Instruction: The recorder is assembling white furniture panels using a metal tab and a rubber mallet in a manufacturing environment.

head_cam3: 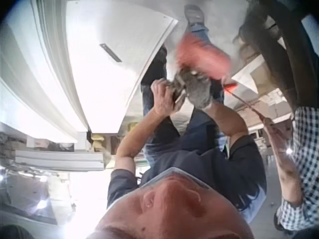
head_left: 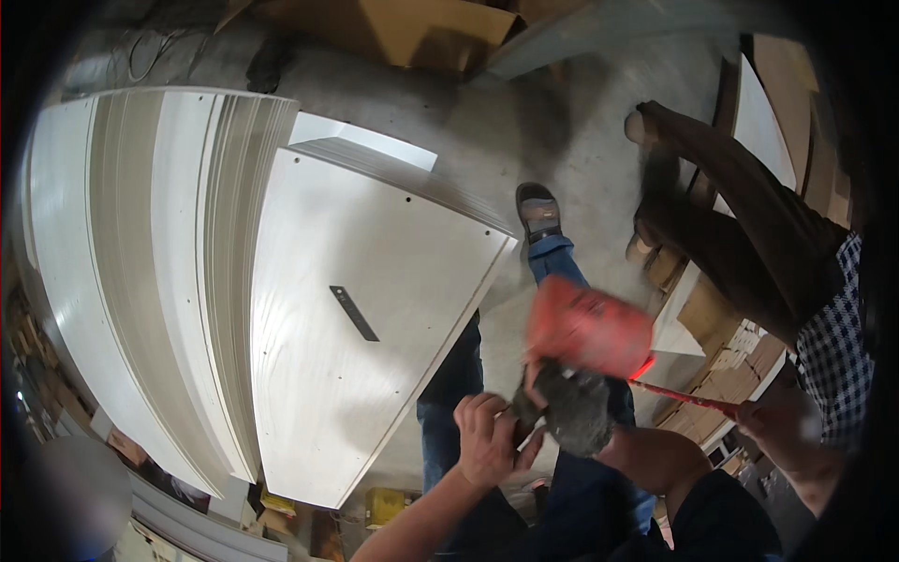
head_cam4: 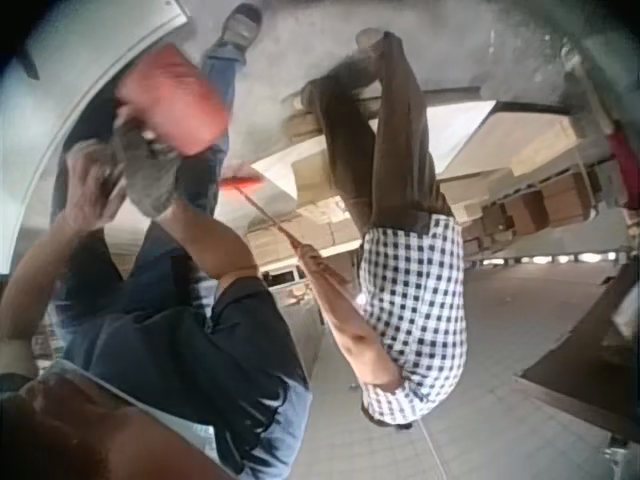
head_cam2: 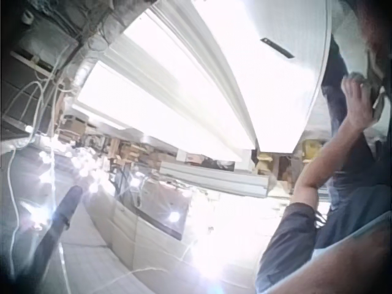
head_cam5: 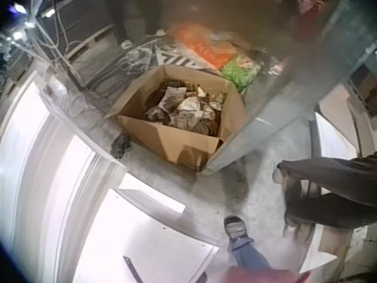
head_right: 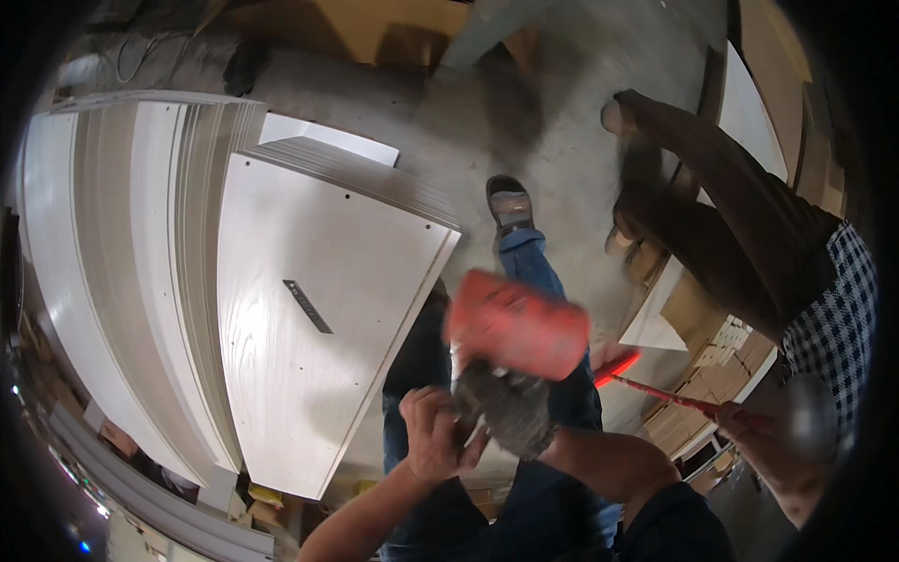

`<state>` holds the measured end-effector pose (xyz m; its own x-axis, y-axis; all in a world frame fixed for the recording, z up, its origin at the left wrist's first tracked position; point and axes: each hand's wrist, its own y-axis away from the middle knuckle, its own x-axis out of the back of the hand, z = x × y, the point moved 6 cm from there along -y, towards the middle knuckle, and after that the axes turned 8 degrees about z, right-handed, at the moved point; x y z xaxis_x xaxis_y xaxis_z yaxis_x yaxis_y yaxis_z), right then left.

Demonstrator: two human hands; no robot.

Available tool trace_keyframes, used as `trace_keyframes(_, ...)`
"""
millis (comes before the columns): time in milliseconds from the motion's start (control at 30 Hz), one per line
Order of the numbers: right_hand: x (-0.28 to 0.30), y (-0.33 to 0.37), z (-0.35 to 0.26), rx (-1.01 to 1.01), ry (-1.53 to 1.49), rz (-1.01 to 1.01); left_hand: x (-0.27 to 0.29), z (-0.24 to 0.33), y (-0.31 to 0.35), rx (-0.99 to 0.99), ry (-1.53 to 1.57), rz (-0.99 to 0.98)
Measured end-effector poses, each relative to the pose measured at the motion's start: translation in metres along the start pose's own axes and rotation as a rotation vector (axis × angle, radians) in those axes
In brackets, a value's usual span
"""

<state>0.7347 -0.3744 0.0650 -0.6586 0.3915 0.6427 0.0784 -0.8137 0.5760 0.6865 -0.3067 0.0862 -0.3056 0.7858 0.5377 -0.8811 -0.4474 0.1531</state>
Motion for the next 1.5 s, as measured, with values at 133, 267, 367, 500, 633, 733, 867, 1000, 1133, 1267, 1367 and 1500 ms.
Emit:
trace_keyframes(133, -0.094, 0.018, 0.004, 1.476, 2.158, -0.106, 0.008, -0.037, -0.039, -0.017, 0.026, -0.040)
trace_keyframes(267, -0.139, 0.004, -0.025, 1.619, 1.935, -0.025, 0.001, -0.048, -0.124, -0.244, -0.351, 0.214)
trace_keyframes(367, -0.145, -0.027, -0.051, 1.547, 2.066, 0.025, -0.018, -0.058, -0.162, -0.358, -0.407, 0.289)
trace_keyframes(500, -0.131, -0.049, -0.066, 1.500, 2.228, 0.160, -0.041, -0.076, -0.166, -0.312, -0.806, 0.313)
trace_keyframes(633, -0.128, -0.071, -0.094, 1.804, 2.322, -0.497, -0.042, -0.078, -0.164, -0.277, -0.772, 0.318)
trace_keyframes(733, -0.111, -0.077, -0.103, 1.652, 2.338, -0.402, -0.042, -0.083, -0.162, -0.230, -0.830, 0.285)
trace_keyframes(867, -0.090, -0.069, -0.065, 0.862, 1.695, -0.087, -0.043, -0.081, -0.161, -0.252, -0.843, 0.269)
trace_keyframes(1000, -0.081, -0.080, -0.061, 1.196, 1.879, -0.193, -0.042, -0.079, -0.161, -0.274, -0.849, 0.264)
trace_keyframes(1133, -0.090, -0.078, -0.061, 1.526, 2.074, -0.271, -0.042, -0.076, -0.167, -0.295, -0.850, 0.254)
trace_keyframes(1267, -0.081, -0.087, -0.072, 1.078, 1.463, -0.262, -0.044, -0.079, -0.165, -0.294, -0.858, 0.255)
trace_keyframes(1367, -0.073, -0.091, -0.075, 0.847, 1.313, -0.255, -0.044, -0.079, -0.164, -0.282, -0.869, 0.249)
trace_keyframes(1500, -0.079, -0.076, -0.068, 1.240, 2.023, -0.056, -0.042, -0.080, -0.163, -0.282, -0.889, 0.243)
